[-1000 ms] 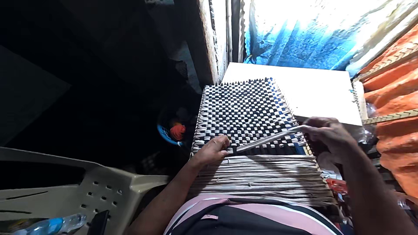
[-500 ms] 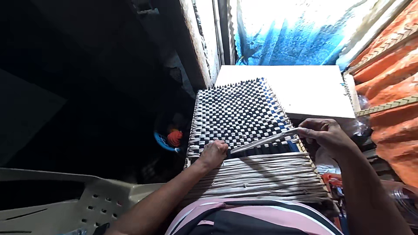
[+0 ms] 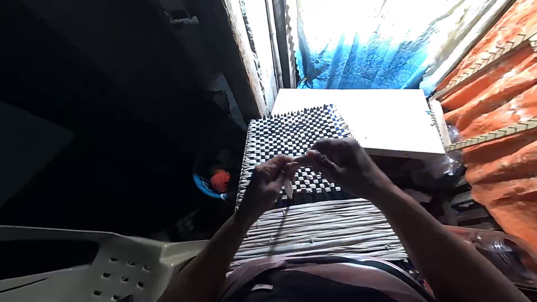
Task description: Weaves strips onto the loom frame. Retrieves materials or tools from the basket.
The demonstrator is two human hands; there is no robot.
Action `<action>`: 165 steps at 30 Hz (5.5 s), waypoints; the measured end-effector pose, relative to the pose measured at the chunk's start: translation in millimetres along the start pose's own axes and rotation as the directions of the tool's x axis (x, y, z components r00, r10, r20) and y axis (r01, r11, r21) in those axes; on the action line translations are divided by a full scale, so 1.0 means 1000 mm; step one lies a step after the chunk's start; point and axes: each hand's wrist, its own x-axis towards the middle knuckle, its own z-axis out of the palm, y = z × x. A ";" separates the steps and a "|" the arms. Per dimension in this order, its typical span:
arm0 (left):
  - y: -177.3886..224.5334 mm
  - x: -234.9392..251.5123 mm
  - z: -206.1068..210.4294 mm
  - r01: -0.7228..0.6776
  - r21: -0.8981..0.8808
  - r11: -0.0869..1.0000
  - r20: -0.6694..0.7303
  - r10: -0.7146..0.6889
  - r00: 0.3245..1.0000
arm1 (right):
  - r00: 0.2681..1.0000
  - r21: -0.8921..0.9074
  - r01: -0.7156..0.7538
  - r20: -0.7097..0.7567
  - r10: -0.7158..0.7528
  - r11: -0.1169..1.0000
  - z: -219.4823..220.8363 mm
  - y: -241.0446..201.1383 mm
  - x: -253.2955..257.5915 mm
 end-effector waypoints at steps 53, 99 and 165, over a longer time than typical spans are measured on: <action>-0.104 -0.028 0.024 0.311 0.316 0.896 0.340 -0.413 0.845 | 0.746 -0.329 -0.523 0.270 0.609 0.787 0.045 0.120 -0.029; -0.085 -0.003 0.022 0.292 -0.689 0.663 -0.089 -0.478 0.874 | 0.654 -0.792 -0.296 0.240 0.718 0.534 0.066 0.110 -0.046; -0.132 -0.032 0.058 0.077 0.447 0.891 0.538 -0.337 0.773 | 0.868 0.117 -0.492 0.142 0.475 0.863 -0.087 0.140 -0.119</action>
